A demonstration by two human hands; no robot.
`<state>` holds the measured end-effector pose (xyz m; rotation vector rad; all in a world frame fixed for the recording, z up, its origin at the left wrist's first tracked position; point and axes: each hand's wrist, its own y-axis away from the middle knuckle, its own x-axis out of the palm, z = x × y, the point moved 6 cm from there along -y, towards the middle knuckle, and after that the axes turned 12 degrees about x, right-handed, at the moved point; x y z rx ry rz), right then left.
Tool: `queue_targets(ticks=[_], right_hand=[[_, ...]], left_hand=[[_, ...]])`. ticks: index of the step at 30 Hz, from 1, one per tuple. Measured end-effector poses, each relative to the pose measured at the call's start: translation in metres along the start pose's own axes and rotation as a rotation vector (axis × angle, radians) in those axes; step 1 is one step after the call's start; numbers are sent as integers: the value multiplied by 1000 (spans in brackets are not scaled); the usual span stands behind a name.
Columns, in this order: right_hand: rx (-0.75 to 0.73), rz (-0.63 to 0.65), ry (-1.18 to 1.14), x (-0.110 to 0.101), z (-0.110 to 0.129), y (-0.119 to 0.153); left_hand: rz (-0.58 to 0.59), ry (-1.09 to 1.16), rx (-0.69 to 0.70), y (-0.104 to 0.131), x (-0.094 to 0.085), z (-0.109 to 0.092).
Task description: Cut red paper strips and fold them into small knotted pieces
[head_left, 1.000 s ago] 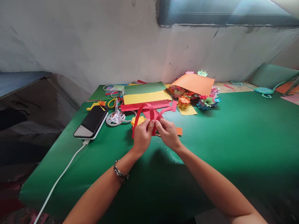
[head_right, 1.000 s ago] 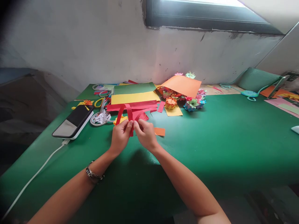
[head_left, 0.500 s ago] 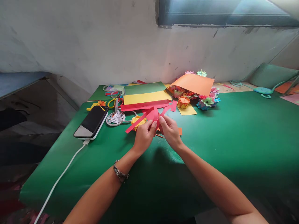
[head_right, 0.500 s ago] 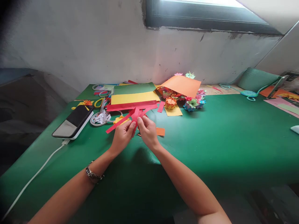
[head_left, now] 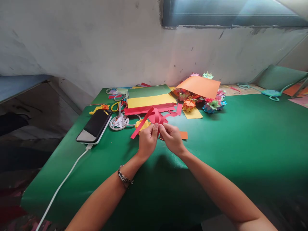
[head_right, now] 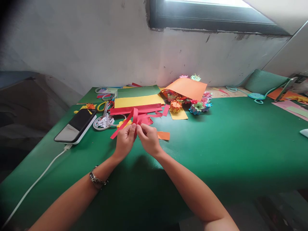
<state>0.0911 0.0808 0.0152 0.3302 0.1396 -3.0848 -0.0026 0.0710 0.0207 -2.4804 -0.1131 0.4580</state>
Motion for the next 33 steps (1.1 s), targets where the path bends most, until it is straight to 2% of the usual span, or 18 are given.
queue_targets(ticks=[3, 7, 12, 15, 17, 18, 21, 22, 23, 25, 28, 30, 31, 33], right_hand=[[30, -20, -67, -1, -2, 0], [61, -79, -203, -10, -3, -3], [43, -109, -260, -22, -1, -9], [33, -126, -254, -27, 0, -11], [32, -124, -240, -29, -1, -13], [32, -121, -232, -30, -2, -13], [31, -111, -212, -30, -5, -15], [28, -108, -206, -30, -5, -16], [25, -104, -200, -29, -6, -16], [21, -97, -192, -29, -7, -17], [25, -83, -181, -27, -9, -18], [28, -70, -166, -26, -9, -19], [30, -64, -157, -25, -10, -20], [31, -53, -141, -23, -11, -21]], left_hand=[[-33, 49, -50, -1, -2, 4], [-183, 119, -106, -6, -18, 12], [-253, 179, 58, -16, -41, 0], [-304, 193, 113, -31, -61, -5], [-238, 199, 71, -49, -69, -3], [-158, 179, 30, -61, -70, -1], [190, 36, -63, -95, -66, 0], [234, -39, -50, -107, -69, -3], [210, -117, 15, -118, -75, -9], [74, -255, 236, -135, -92, -28], [-109, -276, 419, -140, -113, -38], [-155, -231, 400, -134, -119, -25], [-128, -234, 356, -130, -118, -13], [-80, -374, 74, -118, -116, 26]])
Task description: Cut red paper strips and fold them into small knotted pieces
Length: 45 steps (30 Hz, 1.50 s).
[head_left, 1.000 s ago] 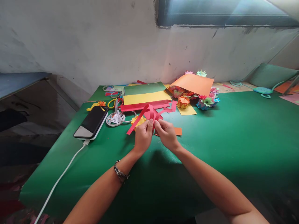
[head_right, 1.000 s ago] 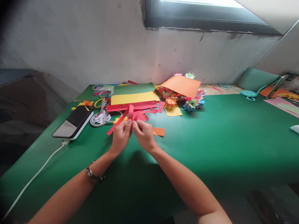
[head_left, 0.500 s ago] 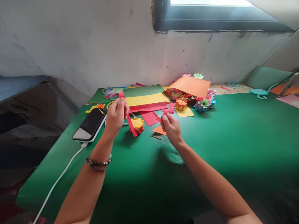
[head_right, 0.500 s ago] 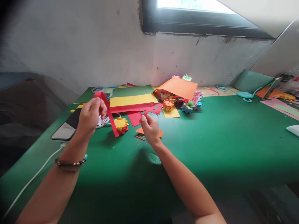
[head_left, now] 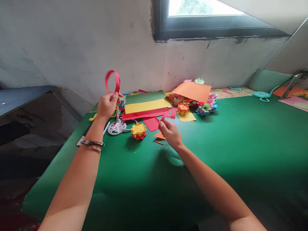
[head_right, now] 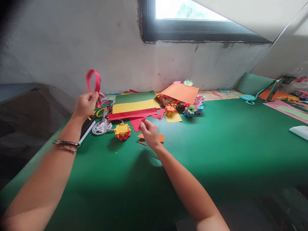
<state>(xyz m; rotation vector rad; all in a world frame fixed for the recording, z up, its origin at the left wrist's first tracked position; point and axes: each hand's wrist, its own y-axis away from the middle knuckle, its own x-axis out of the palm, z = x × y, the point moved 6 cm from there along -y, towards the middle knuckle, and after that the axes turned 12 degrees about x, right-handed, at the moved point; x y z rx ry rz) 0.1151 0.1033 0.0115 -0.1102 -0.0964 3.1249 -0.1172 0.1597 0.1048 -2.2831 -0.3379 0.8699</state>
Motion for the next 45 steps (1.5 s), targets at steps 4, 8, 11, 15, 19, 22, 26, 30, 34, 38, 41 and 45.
queue_targets(ticks=[4, 8, 11, 15, 19, 22, 26, 30, 34, 38, 41, 45], right_hand=[[10, 15, 45, 2, -3, -2], [24, 13, 94, 3, -3, -1], [-4, 78, 191, 7, -1, 0], [-146, 265, 387, 17, 3, 3], [-193, 346, 411, 17, 5, 4], [-174, 410, 387, 16, 6, 6], [-49, 406, 155, 7, 10, 3], [-36, 282, -66, -9, 20, -3], [-51, 235, -126, -13, 23, -2], [-130, 182, -13, -10, 21, 1], [-216, 128, 115, -7, 20, 4], [-300, 65, 195, -9, 24, 8]], left_hand=[[41, -133, -115, 31, 22, 31], [-90, -276, 50, 52, 30, 7], [34, -171, 409, 67, 52, -43], [289, -89, 764, 94, 85, -98], [357, -120, 865, 106, 97, -112], [223, -143, 805, 103, 87, -105], [97, -217, 750, 101, 75, -99], [85, -177, 626, 102, 74, -96], [169, 32, 420, 104, 80, -91], [261, 246, 234, 107, 87, -88], [268, 371, 119, 109, 90, -84], [306, 491, 23, 113, 97, -78]])
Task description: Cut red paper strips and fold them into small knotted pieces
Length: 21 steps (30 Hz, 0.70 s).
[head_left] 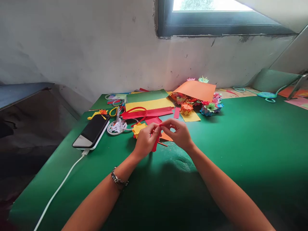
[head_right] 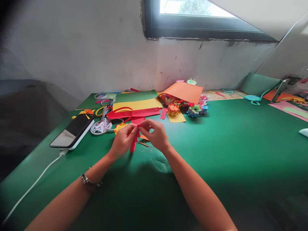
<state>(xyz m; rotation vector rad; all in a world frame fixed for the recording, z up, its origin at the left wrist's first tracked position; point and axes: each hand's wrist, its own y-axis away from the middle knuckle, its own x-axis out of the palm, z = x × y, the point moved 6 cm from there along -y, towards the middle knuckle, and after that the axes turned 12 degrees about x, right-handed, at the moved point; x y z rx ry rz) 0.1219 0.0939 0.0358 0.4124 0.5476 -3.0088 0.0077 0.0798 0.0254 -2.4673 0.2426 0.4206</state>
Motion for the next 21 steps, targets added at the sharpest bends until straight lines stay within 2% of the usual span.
queue_targets(ticks=[4, 7, 10, 16, 21], right_hand=[[10, 75, -75, 3, 2, -1], [88, 136, -168, 6, -3, -2], [178, 162, -236, 10, -8, -2], [206, 159, -245, 11, -7, -1], [210, 146, -225, 11, -9, -2]], left_hand=[[52, -81, -12, 1, 1, 4], [93, -191, 20, 1, 0, 3], [83, -254, 39, 1, -3, 3], [50, -369, 62, 0, -6, 4], [56, -366, 70, 0, -6, 3]])
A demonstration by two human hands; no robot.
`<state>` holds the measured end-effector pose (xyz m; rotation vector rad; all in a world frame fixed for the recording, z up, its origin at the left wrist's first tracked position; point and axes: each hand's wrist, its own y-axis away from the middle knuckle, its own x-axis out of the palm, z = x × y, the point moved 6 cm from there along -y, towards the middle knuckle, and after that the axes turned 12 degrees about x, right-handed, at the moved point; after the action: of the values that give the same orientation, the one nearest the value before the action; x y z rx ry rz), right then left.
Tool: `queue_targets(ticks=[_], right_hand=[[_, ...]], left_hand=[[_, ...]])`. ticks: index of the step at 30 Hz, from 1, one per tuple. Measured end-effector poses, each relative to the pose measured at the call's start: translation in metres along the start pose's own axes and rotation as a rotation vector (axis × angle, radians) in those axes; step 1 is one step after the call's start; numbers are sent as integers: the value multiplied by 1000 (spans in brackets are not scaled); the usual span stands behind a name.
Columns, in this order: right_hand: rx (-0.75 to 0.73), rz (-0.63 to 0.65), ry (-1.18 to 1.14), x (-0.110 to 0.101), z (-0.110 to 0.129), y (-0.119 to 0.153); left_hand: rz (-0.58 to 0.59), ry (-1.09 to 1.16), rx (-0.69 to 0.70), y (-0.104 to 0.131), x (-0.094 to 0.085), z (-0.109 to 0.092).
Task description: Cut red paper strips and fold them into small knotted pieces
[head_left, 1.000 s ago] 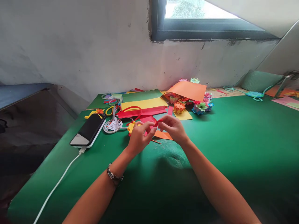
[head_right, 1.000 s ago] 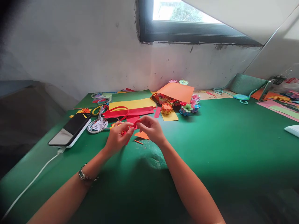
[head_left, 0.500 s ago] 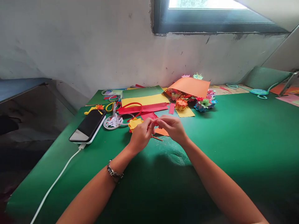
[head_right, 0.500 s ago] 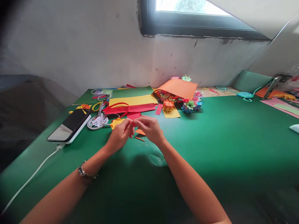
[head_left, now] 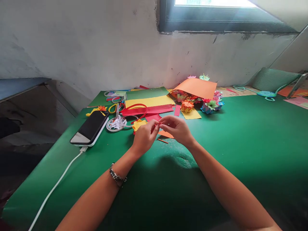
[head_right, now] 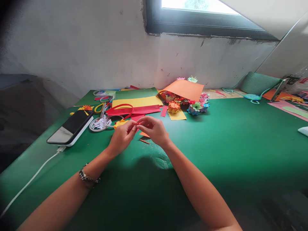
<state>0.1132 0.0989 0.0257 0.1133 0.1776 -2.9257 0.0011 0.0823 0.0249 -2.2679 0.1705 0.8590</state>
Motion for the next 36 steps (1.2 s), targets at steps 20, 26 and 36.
queue_targets(ticks=[20, 26, 36], right_hand=[[35, -43, 34, -4, -10, -2], [35, -78, 72, -7, -11, -4], [40, -95, 119, -7, -10, -2]], left_hand=[[51, 32, 3, -1, -1, 1], [58, 2, 5, -1, 0, 1], [59, -13, -12, 0, -1, 2]])
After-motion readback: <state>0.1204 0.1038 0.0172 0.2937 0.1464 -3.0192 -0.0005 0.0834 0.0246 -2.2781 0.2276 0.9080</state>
